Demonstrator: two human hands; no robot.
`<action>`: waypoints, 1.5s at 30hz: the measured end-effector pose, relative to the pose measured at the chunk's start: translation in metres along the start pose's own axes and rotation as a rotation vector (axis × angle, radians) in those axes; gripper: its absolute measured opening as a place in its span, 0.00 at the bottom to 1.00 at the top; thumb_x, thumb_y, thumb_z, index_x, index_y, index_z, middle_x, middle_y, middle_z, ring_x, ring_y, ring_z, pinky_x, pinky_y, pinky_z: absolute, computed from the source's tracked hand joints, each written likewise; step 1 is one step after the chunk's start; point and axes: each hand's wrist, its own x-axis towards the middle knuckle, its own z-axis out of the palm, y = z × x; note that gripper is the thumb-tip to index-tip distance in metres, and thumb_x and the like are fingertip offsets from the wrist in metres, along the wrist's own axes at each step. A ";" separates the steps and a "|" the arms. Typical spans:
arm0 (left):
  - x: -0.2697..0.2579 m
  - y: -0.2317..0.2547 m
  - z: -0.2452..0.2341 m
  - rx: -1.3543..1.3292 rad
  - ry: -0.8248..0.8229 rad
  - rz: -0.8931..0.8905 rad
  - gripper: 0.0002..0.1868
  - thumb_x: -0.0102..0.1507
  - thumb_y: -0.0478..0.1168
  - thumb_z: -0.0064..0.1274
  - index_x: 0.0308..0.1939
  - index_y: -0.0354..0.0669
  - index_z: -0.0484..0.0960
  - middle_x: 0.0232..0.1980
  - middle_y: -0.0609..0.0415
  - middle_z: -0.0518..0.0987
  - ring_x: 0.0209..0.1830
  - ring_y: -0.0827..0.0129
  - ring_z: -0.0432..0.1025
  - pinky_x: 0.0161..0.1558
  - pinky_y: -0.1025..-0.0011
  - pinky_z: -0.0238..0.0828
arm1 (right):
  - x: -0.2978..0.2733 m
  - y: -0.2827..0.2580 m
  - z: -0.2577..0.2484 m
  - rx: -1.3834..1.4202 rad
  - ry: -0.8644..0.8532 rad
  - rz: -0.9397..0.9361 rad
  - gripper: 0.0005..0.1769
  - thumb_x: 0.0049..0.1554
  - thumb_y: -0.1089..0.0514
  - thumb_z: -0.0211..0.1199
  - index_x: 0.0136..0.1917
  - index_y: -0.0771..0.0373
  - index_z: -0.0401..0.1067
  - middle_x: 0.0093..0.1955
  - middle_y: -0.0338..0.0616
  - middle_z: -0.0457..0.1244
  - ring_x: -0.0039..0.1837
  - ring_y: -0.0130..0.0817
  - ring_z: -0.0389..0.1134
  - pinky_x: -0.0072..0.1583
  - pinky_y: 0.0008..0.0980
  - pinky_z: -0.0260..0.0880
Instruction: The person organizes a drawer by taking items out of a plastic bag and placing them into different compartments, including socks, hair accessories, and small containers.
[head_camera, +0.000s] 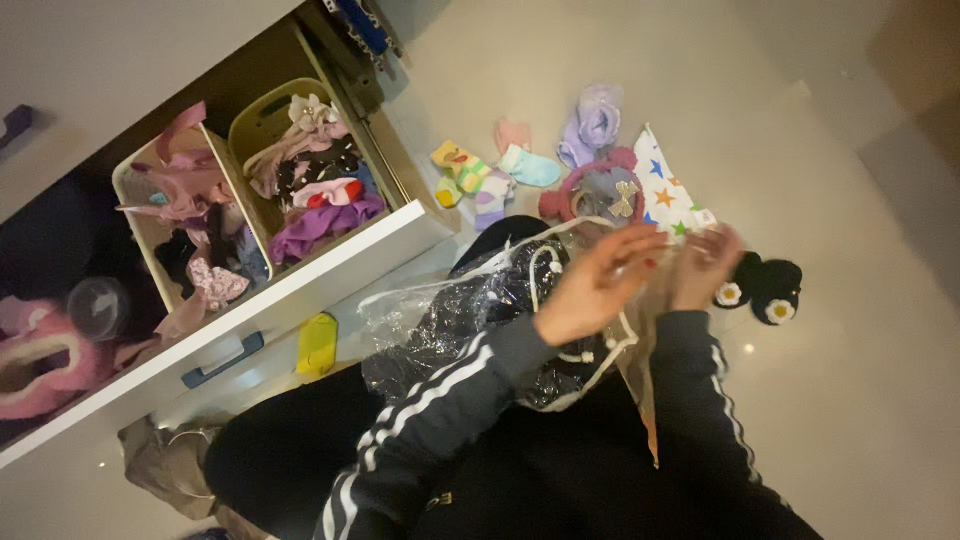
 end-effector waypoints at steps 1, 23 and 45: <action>-0.004 0.013 -0.010 -0.013 0.043 -0.064 0.28 0.67 0.26 0.44 0.73 0.34 0.63 0.73 0.45 0.72 0.69 0.64 0.68 0.64 0.68 0.68 | -0.007 -0.005 0.020 -0.040 -0.120 -0.101 0.28 0.60 0.70 0.64 0.71 0.65 0.60 0.59 0.45 0.62 0.59 0.37 0.65 0.58 0.35 0.70; -0.039 0.080 -0.095 0.014 0.366 0.131 0.22 0.72 0.26 0.41 0.71 0.32 0.67 0.70 0.44 0.75 0.72 0.65 0.68 0.72 0.70 0.61 | 0.037 -0.165 0.044 0.148 -0.345 -0.228 0.20 0.66 0.71 0.62 0.70 0.71 0.68 0.57 0.42 0.67 0.56 0.25 0.69 0.58 0.23 0.69; -0.103 0.086 -0.125 0.229 0.619 0.293 0.15 0.71 0.35 0.56 0.60 0.35 0.76 0.56 0.50 0.82 0.58 0.70 0.75 0.60 0.71 0.72 | -0.108 -0.382 0.097 0.801 -1.089 0.150 0.27 0.65 0.73 0.52 0.76 0.65 0.56 0.76 0.52 0.57 0.78 0.43 0.59 0.81 0.47 0.58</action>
